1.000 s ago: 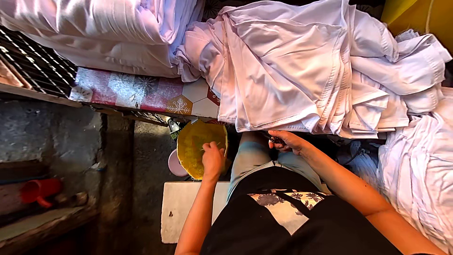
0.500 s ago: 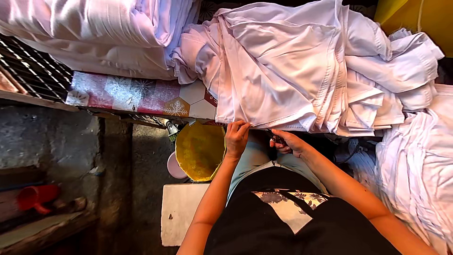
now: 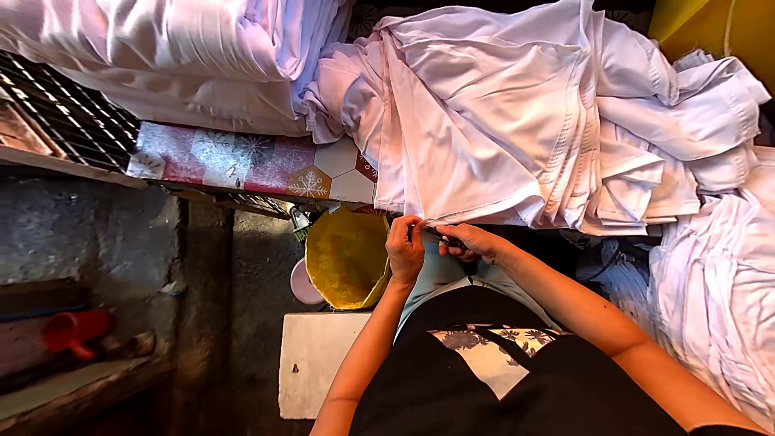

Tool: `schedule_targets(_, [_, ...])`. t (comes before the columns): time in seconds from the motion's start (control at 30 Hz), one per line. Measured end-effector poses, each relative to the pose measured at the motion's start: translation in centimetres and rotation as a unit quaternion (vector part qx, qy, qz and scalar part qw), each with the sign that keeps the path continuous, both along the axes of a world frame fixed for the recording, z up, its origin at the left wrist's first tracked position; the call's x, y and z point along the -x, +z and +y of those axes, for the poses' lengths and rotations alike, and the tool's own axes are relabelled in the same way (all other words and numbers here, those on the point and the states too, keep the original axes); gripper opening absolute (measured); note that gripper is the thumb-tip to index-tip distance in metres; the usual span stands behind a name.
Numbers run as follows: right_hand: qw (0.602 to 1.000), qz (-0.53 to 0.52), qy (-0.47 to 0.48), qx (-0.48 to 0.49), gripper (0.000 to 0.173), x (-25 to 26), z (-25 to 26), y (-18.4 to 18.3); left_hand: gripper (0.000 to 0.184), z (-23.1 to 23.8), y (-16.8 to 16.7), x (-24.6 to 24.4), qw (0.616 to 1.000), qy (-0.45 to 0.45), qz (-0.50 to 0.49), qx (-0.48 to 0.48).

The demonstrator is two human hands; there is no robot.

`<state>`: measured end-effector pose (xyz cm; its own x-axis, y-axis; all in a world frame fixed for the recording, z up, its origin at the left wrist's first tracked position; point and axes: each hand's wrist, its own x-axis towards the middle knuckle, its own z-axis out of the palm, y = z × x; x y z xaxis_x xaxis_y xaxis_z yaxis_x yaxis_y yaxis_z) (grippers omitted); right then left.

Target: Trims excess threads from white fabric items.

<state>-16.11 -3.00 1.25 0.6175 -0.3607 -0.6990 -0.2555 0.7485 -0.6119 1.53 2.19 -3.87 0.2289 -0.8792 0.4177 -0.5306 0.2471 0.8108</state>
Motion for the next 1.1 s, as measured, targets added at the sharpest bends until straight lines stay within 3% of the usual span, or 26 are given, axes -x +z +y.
schedule_targets(0.5, [0.999, 0.011, -0.023, -0.038, 0.053, -0.7, -1.6, 1.0, 0.01, 0.0, -0.1, 0.2, 1.0, 0.013, -0.012, 0.004])
schedule_targets(0.97, [0.993, 0.059, -0.079, -0.061, 0.051, -1.7, -1.4, -0.3, 0.009, 0.0, -0.5, 0.2, 0.999, -0.005, -0.036, -0.005])
schedule_targets(1.03, [0.996, 0.072, -0.042, -0.038, 0.051, -1.1, -0.9, 0.2, 0.011, 0.8, -0.3, -0.6, 0.998, 0.014, -0.017, -0.059])
schedule_targets(1.1, [0.997, 0.074, 0.001, 0.011, 0.052, 0.1, -0.4, 0.6, 0.022, 1.9, 0.3, -1.8, 0.972, 0.065, 0.082, -0.212])
